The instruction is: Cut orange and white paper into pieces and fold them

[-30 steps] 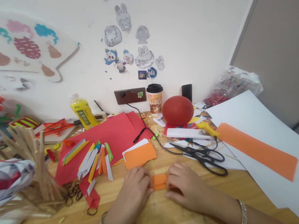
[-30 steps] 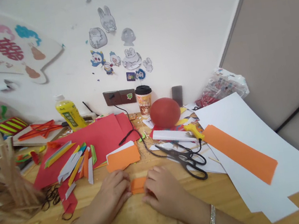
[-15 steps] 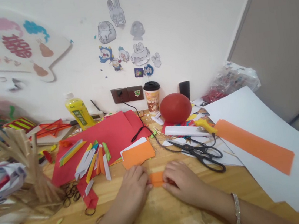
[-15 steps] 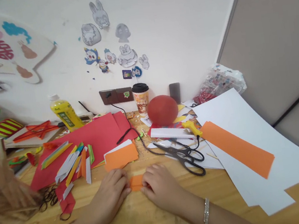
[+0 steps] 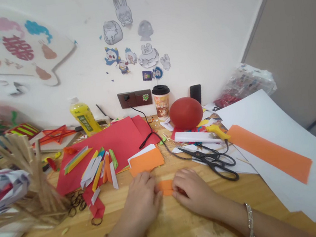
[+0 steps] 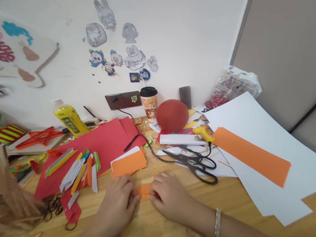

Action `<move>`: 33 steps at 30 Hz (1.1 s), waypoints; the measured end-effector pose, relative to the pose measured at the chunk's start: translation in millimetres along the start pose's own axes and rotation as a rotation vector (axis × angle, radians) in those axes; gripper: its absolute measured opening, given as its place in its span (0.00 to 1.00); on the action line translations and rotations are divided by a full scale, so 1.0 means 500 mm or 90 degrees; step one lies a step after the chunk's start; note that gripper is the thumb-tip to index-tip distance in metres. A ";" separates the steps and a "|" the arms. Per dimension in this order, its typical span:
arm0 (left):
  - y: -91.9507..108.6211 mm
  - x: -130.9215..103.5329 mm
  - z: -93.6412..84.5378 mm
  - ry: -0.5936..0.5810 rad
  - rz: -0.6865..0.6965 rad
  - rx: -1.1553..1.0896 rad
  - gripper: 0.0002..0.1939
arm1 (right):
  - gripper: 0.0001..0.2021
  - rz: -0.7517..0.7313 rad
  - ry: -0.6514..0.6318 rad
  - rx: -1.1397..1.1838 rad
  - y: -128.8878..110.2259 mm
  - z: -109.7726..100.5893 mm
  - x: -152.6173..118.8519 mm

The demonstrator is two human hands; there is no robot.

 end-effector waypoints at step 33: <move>-0.023 -0.005 -0.018 0.075 -0.005 -0.003 0.07 | 0.09 -0.170 -0.118 0.136 -0.047 -0.035 -0.023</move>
Point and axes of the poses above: each hand's wrist, its own x-axis towards the middle knuckle, its own z-axis out of the palm, y = z × x, the point moved 10 cm from there along x, towards the middle knuckle, and after that the axes turned 5 degrees about y, right-handed, at the moved point
